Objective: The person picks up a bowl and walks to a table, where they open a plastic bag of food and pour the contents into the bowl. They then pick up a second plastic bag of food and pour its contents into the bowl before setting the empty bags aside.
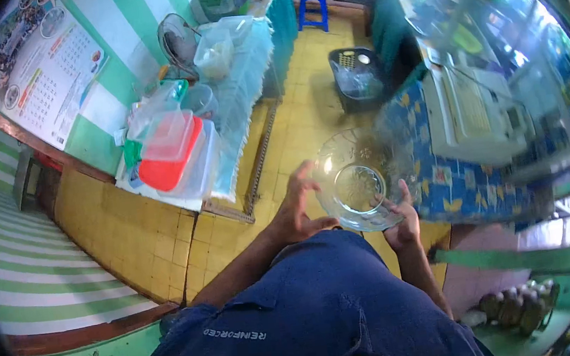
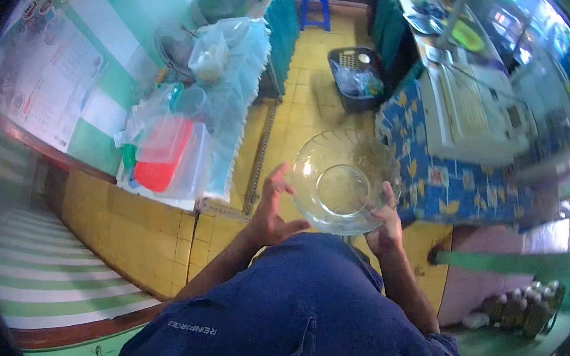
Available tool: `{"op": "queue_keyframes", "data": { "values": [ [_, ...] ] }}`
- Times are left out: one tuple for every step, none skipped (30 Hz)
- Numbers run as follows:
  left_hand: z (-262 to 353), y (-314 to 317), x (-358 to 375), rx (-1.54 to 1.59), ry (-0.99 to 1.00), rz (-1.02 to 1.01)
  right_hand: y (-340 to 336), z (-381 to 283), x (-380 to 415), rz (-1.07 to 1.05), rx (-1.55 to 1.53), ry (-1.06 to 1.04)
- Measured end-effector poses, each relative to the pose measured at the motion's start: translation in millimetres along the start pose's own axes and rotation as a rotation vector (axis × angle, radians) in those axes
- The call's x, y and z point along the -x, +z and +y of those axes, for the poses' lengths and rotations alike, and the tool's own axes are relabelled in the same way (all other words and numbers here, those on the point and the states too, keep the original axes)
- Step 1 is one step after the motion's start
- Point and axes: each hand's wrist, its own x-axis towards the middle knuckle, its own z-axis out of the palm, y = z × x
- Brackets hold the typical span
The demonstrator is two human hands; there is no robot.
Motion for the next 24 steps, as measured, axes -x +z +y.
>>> {"op": "queue_keyframes", "data": {
  "values": [
    [-22, -3, -22, 0.252, -0.216, 0.056, 23, -19, -33, 0.013, 0.031, 0.035],
    [-47, -1, -38, 0.513, -0.427, 0.123, 43, -32, -64, 0.029, 0.039, 0.041],
    [-69, 0, -54, 0.785, -0.634, 0.196, 57, -44, -95, -0.002, 0.063, 0.056],
    [-88, -13, -76, 0.899, -0.755, 0.144, 70, -55, -126, -0.034, 0.084, 0.067],
    [-107, -15, -90, 0.959, -0.797, 0.134, 81, -63, -157, -0.066, 0.099, 0.072],
    [-131, -16, -104, 1.016, -0.831, 0.119, 92, -70, -186, -0.068, 0.124, 0.083],
    [-157, -18, -118, 1.07, -0.859, 0.098, 105, -76, -216, -0.086, 0.141, 0.085],
    [-184, -18, -131, 1.069, -0.896, 0.066, 117, -79, -244, -0.094, 0.15, 0.089],
    [-213, -20, -136, 1.069, -0.921, 0.1, 122, -75, -263, -0.084, 0.153, 0.101],
    [-242, -22, -143, 1.077, -0.953, 0.133, 120, -72, -292, -0.132, 0.122, 0.087],
    [-273, -28, -160, 1.082, -0.961, 0.169, 125, -66, -318, -0.118, 0.112, 0.083],
    [-299, -44, -177, 1.028, -0.998, 0.347, 131, -64, -343, -0.108, 0.108, 0.073],
    [-329, -62, -188, 0.949, -1.001, 0.498, 143, -66, -366, -0.102, 0.106, 0.063],
    [-343, -87, -208, 0.879, -1.006, 0.666, 163, -69, -386, -0.099, 0.092, 0.088],
    [-371, -111, -216, 0.865, -1.075, 0.836, 174, -75, -409, -0.097, 0.101, 0.11],
    [-397, -133, -221, 0.838, -1.144, 1.007, 182, -77, -432, -0.094, 0.105, 0.135],
    [-416, -155, -229, 0.857, -1.176, 1.092, 191, -79, -454, -0.09, 0.105, 0.163],
    [-429, -174, -233, 0.871, -1.203, 1.177, 203, -81, -475, -0.089, 0.098, 0.189],
    [-443, -188, -232, 0.87, -1.256, 1.211, 210, -79, -495, -0.122, 0.114, 0.195],
    [-460, -197, -236, 0.878, -1.304, 1.233, 213, -78, -518, -0.151, 0.132, 0.188],
    [-478, -203, -239, 0.889, -1.353, 1.262, 216, -78, -542, -0.182, 0.157, 0.185],
    [-489, -209, -234, 0.945, -1.293, 1.219, 220, -75, -563, -0.184, 0.146, 0.19],
    [-498, -215, -226, 0.995, -1.237, 1.181, 219, -71, -580, -0.198, 0.158, 0.232],
    [-507, -219, -225, 1.045, -1.171, 1.146, 221, -69, -602, -0.222, 0.172, 0.273]
  ]
}}
